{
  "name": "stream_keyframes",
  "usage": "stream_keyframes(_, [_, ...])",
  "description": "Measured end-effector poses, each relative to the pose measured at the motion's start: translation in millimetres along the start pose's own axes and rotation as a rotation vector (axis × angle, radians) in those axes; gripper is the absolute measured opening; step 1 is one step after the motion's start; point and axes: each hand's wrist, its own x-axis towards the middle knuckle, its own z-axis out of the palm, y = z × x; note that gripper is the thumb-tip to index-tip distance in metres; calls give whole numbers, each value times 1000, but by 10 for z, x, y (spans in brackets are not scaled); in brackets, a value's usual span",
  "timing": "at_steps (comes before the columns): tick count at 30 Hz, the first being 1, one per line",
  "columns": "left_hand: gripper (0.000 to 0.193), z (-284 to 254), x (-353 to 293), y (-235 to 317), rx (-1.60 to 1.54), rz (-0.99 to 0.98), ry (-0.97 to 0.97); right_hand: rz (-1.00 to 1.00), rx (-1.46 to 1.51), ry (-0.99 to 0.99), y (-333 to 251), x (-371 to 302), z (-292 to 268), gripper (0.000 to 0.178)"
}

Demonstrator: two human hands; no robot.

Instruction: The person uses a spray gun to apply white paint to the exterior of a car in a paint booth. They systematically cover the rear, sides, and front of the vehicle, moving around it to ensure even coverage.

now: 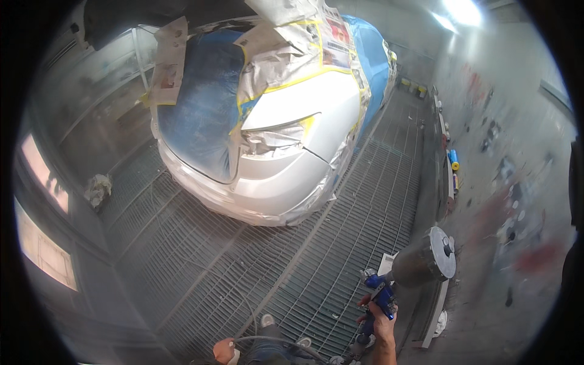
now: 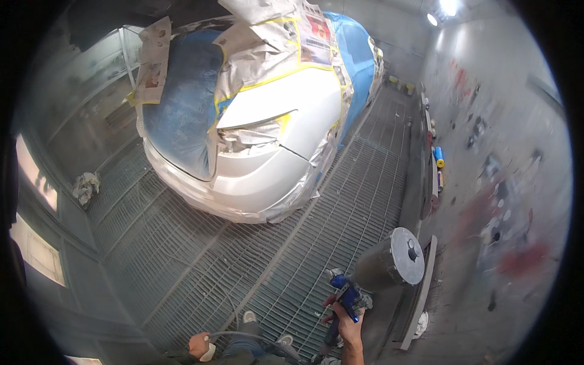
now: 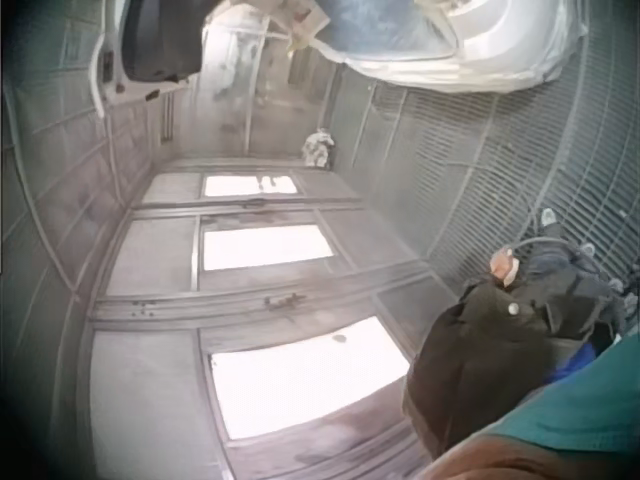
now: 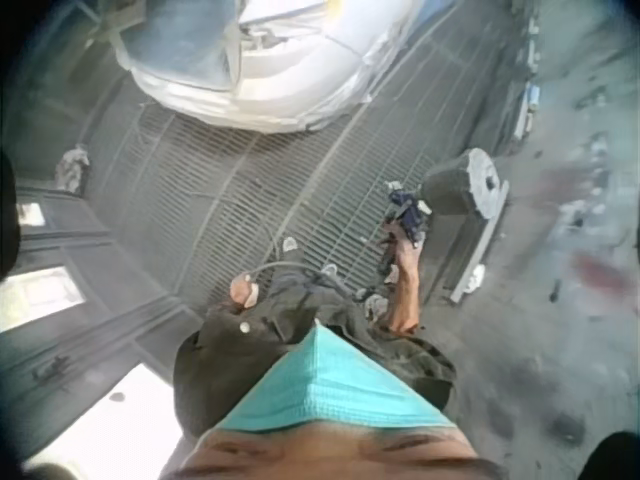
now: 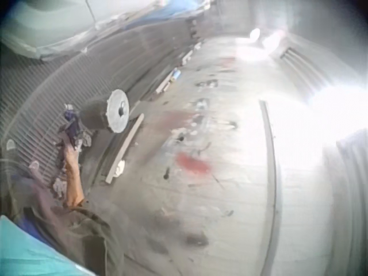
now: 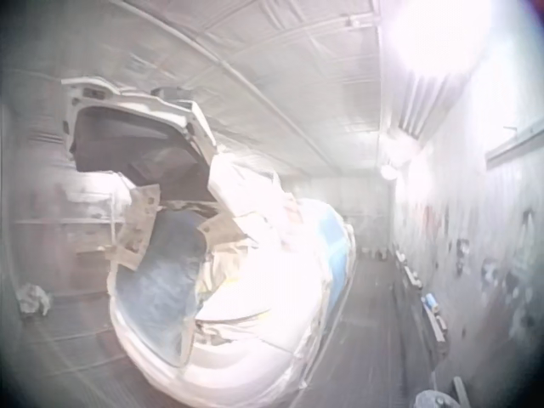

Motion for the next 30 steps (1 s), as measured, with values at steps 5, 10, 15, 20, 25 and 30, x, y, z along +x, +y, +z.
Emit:
stream_keyframes(5, [33,-169,-164,27,-38,-45,77,-17,9,-28,40,-105,329,16])
stream_keyframes(10, [31,-333,-446,-656,74,-168,7,88,27,-81,273,-120,942,21])
stream_keyframes(15, [13,-349,-413,-1628,-220,334,-175,96,18,-121,471,-42,1488,20])
stream_keyframes(20, [32,-475,45,-1910,-8,162,-289,73,-11,-20,406,-49,1884,17])
stream_keyframes(25, [50,-715,249,-1508,154,-125,-341,18,-55,77,358,-25,1982,18])
stream_keyframes(30, [30,-930,667,-1584,-46,-221,-197,11,-14,48,366,161,1948,22])
